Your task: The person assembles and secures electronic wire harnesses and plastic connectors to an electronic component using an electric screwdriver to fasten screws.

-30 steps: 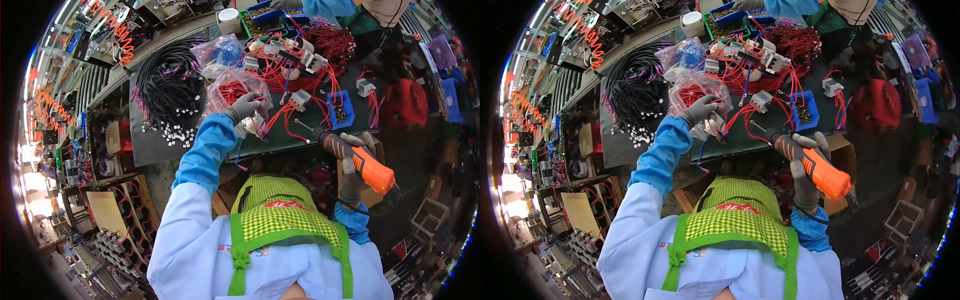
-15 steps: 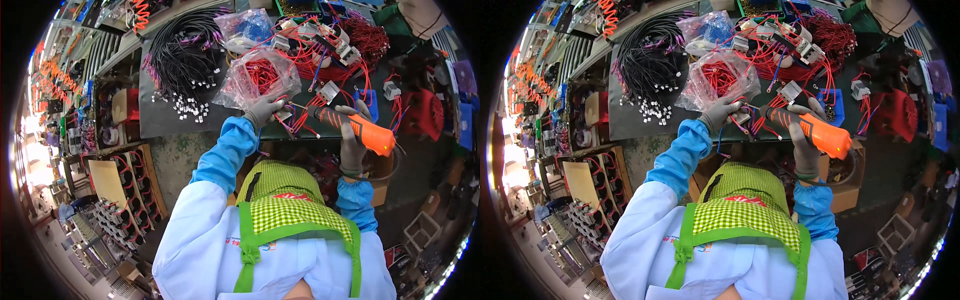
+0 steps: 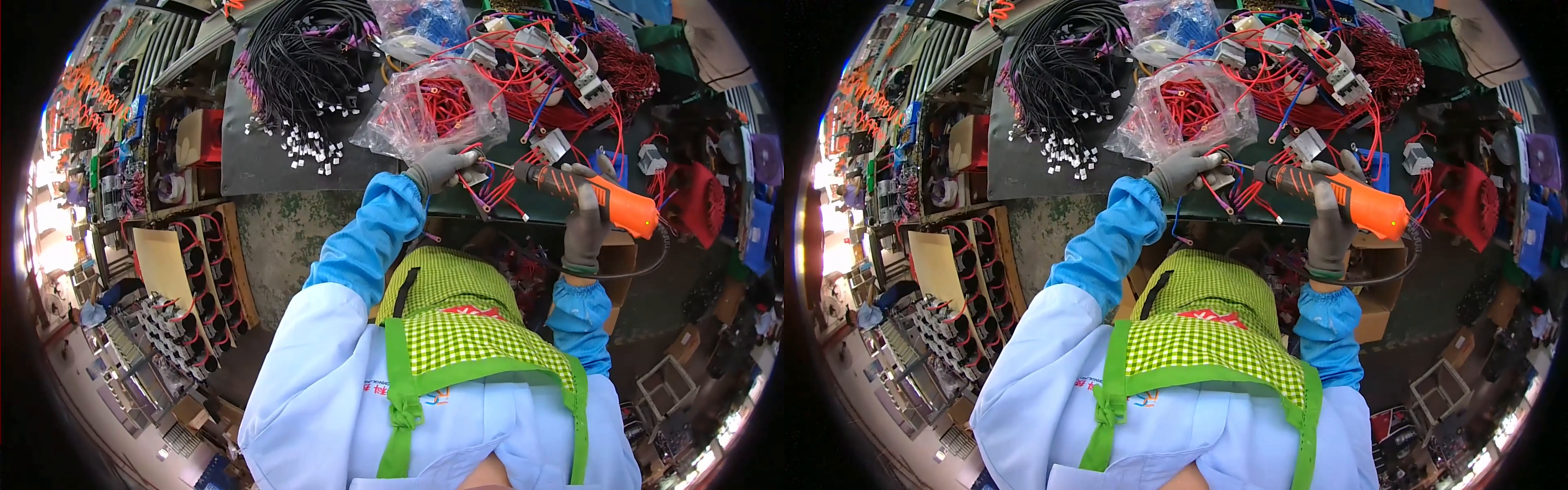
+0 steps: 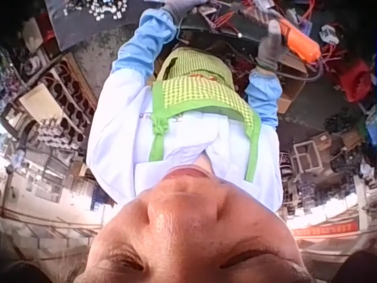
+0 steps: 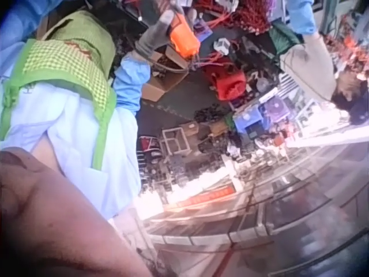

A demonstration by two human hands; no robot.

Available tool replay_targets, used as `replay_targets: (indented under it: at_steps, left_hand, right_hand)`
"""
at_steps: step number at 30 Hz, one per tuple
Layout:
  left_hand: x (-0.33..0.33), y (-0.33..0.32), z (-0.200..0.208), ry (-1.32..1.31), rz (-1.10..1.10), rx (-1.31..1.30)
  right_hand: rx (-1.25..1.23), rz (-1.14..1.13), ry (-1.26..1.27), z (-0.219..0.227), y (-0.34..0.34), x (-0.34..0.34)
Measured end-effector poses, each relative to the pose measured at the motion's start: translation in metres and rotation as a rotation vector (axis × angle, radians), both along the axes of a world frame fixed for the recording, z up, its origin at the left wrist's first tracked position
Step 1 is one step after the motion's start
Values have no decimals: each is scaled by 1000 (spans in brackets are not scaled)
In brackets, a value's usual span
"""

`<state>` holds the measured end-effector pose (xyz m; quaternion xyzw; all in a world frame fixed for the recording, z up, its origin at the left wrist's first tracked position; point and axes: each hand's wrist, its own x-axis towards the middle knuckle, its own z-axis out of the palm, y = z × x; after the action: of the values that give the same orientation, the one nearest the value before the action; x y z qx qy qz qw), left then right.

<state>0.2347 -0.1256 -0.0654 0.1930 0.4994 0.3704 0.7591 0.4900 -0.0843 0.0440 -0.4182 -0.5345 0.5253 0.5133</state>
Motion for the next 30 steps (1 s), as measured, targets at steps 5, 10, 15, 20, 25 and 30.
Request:
replay_targets:
  at_steps: [5,10,15,20,25,30]
  left_hand:
    - [1,1,5,77,-69,45]
    - [-3,-1,-4,92,-102,84]
    - [-4,-1,-11,134,-134,86]
    - [-8,2,-10,136,-192,123]
    - [-7,2,-8,170,-221,156]
    - [-5,0,-5,183,-209,161]
  right_hand:
    - [-54,-13,36,1,0,-1]
    - [-137,-48,81,2,5,-2]
    - [-160,-49,94,-12,18,9]
    - [-193,-28,99,-9,28,4]
    - [-209,28,58,-3,39,1]
    - [-186,118,66,6,42,-6]
